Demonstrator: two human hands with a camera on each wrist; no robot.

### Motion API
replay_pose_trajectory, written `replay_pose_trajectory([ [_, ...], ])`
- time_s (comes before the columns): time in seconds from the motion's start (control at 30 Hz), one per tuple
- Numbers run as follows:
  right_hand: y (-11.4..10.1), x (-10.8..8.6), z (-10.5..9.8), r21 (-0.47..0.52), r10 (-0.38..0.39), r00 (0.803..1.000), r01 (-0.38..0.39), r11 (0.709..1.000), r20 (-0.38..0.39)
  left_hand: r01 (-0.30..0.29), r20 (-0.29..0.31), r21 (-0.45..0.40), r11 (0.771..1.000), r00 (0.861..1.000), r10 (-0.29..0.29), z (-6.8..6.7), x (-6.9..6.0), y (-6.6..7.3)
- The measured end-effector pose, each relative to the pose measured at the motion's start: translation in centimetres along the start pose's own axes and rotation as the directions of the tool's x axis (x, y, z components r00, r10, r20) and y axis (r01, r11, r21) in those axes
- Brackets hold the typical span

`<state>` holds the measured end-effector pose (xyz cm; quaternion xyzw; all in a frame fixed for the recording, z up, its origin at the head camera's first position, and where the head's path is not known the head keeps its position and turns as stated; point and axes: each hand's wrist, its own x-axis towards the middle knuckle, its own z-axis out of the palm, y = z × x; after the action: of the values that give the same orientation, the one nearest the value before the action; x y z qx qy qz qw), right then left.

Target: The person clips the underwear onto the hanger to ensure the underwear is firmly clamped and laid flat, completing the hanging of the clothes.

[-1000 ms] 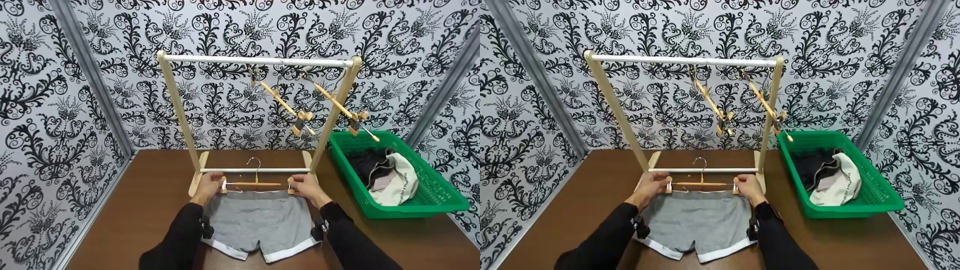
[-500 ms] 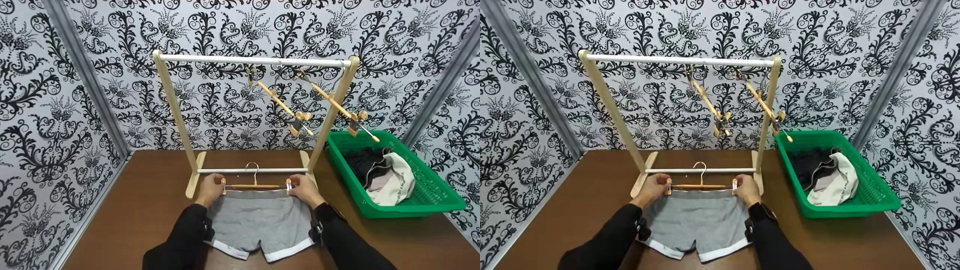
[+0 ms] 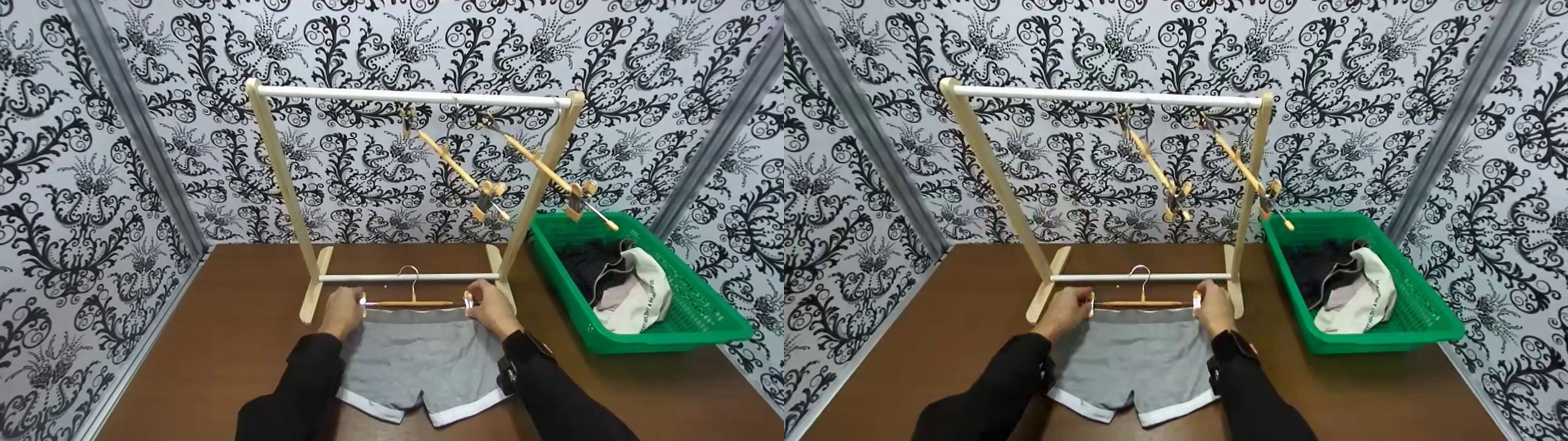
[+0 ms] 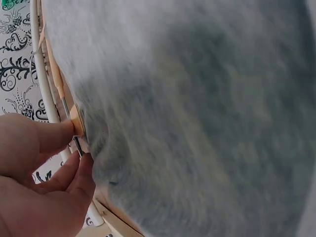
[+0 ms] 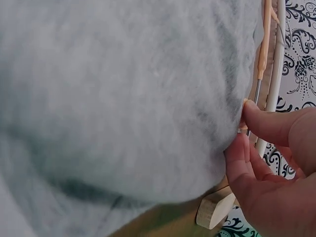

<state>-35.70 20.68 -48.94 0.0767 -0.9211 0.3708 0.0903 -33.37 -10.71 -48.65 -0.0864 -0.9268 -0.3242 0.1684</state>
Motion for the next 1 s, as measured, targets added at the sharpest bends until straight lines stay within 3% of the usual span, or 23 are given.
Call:
replay_pose_trajectory([
  [0.13, -0.2, 0.0, 0.0, -0.020, 0.000, 1.000, 0.001, 1.000, 0.009, -0.075, 0.019, -0.022, 0.997, 0.997, 0.075, -0.5, -0.3, -0.5],
  [0.23, -0.4, 0.2, -0.1, -0.032, -0.012, 1.000, 0.012, 0.999, 0.007, -0.100, 0.013, -0.001, 0.995, 0.995, 0.100, -0.7, -0.4, -0.6],
  [0.4, -0.4, 0.4, -0.1, -0.074, -0.015, 1.000, 0.017, 0.997, 0.020, 0.009, 0.040, 0.104, 0.995, 0.999, -0.013, -0.6, -0.6, 0.0],
  [0.5, -0.2, 0.4, 0.0, -0.095, -0.018, 0.999, 0.021, 0.995, 0.026, 0.080, 0.082, 0.149, 0.986, 0.992, -0.093, -0.4, -0.7, 0.3],
  [0.67, -0.1, 0.4, -0.2, -0.128, -0.037, 0.999, 0.037, 0.991, 0.005, 0.146, 0.114, 0.192, 0.971, 0.979, -0.170, -0.7, -0.8, 0.1],
  [0.83, -0.2, 0.4, -0.4, -0.146, -0.048, 0.999, 0.047, 0.988, -0.002, 0.129, 0.117, 0.222, 0.967, 0.981, -0.157, -1.8, -0.9, -0.6],
  [1.0, -0.3, 0.5, -0.5, -0.162, -0.035, 0.999, 0.037, 0.986, 0.010, 0.102, 0.075, 0.142, 0.985, 0.991, -0.114, -2.1, -1.3, -1.3],
])
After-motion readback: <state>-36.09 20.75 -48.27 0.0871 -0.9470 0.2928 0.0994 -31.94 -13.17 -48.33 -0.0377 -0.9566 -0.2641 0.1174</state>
